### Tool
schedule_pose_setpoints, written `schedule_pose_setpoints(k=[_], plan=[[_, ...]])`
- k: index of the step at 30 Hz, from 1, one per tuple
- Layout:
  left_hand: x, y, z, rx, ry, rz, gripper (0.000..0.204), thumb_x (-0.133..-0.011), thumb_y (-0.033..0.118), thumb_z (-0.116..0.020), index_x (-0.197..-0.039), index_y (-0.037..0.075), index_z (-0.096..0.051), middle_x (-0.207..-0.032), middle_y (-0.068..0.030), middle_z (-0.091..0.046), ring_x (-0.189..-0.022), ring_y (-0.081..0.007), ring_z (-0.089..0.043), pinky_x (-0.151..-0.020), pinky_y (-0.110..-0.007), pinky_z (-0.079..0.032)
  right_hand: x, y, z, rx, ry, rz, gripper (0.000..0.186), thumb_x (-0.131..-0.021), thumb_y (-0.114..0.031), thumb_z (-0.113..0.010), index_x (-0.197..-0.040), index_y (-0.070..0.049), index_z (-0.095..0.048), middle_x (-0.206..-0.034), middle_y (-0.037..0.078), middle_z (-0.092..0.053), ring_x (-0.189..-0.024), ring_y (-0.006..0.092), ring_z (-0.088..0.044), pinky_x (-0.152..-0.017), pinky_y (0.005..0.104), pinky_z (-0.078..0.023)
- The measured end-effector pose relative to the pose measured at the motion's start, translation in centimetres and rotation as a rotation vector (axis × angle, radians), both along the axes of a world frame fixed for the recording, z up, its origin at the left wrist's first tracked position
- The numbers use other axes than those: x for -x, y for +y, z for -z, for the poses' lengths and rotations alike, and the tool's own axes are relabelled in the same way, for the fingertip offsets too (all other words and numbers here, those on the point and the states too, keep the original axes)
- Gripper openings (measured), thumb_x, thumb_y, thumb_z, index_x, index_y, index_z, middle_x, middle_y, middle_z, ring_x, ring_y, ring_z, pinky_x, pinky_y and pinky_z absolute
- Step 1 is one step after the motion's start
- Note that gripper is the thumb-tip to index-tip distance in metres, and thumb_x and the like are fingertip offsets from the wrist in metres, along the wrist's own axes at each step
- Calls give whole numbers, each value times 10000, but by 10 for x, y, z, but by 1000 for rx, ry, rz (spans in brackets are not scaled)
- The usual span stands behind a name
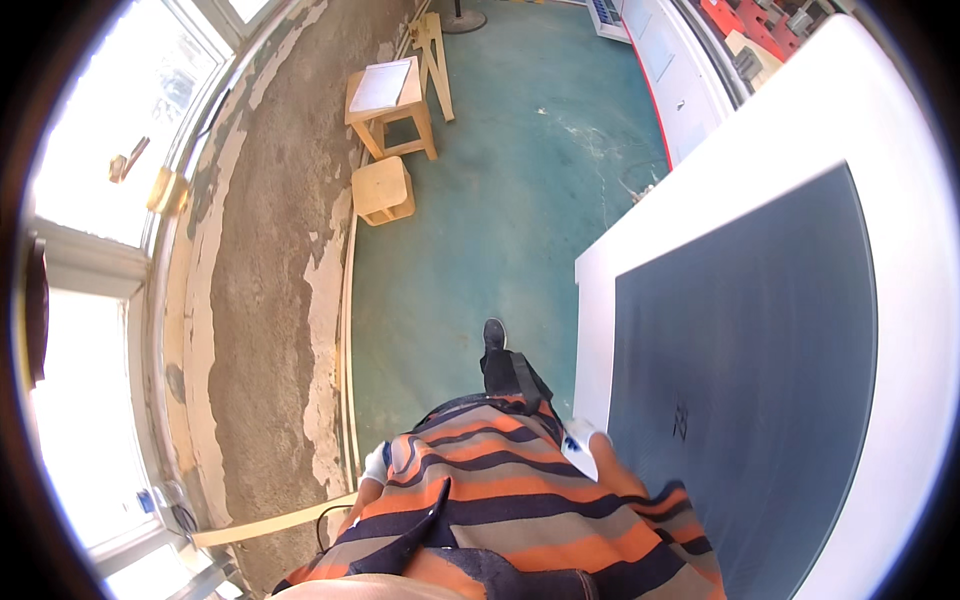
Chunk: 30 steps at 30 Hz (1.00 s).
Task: The person walks across a woodworking workshop, approaches an industrial machine, and monitors as the machine automatically processes a large wooden board.
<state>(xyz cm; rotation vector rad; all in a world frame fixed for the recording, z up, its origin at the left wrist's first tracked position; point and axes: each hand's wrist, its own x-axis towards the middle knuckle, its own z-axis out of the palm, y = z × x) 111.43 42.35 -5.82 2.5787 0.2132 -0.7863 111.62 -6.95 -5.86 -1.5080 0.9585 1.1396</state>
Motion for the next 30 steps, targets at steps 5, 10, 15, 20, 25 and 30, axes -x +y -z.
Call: schedule_pose_setpoints(k=[5, 10, 15, 20, 25, 30], plan=[[-61, -20, 10, -99, 147, -205, 211, -785, 270, -482, -711, 85, -553, -650, -66, -541, -608, -203, -507, -559, -341, -407, -204, -32, 3, 98, -286, -59, 651, -809, -394, -453, -1272, 30, -281, -1281, 207, -360, -1197, 286, -343, -971, 349, -284], [-201, -69, 8, 997, 24, -1272, 233, -801, 180, -537, -883, -37, -540, -749, -111, -566, -639, -208, -553, -585, -323, -480, -398, -44, -94, 86, -566, -126, 467, -825, -391, -419, -1105, -18, -438, -1024, 157, -538, -886, 251, -523, -780, 344, -399], [-361, -113, -18, 943, 94, -837, 172, -794, 213, -530, -809, 44, -497, -680, -71, -524, -545, -216, -515, -506, -315, -448, -469, -73, -106, 138, -616, -66, 437, -826, -411, -389, -1079, -60, -449, -1000, 174, -531, -884, 274, -516, -783, 362, -389], [-480, -103, 45, 909, 295, -663, 172, -784, 215, -538, -833, 54, -502, -693, -77, -531, -561, -230, -535, -502, -371, -468, -394, -103, 32, 340, -405, 236, 384, -832, -369, -409, -999, -26, -458, -804, 120, -486, -700, 219, -456, -618, 347, -367], [-673, -169, 87, 1088, 672, -842, 136, -784, 222, -538, -741, 106, -482, -618, -44, -487, -508, -205, -505, -468, -365, -454, -362, -73, -59, 250, 29, 394, 426, -733, -278, -461, -983, 57, -540, -987, 242, -542, -900, 303, -511, -767, 382, -380], [-851, -288, 13, 1088, 600, -566, 182, -796, 294, -543, -789, 120, -493, -672, -35, -516, -562, -181, -523, -498, -312, -442, -414, -63, -86, 289, -26, 288, 457, -739, -322, -470, -1028, 27, -531, -1063, 233, -515, -974, 326, -488, -809, 373, -379]])
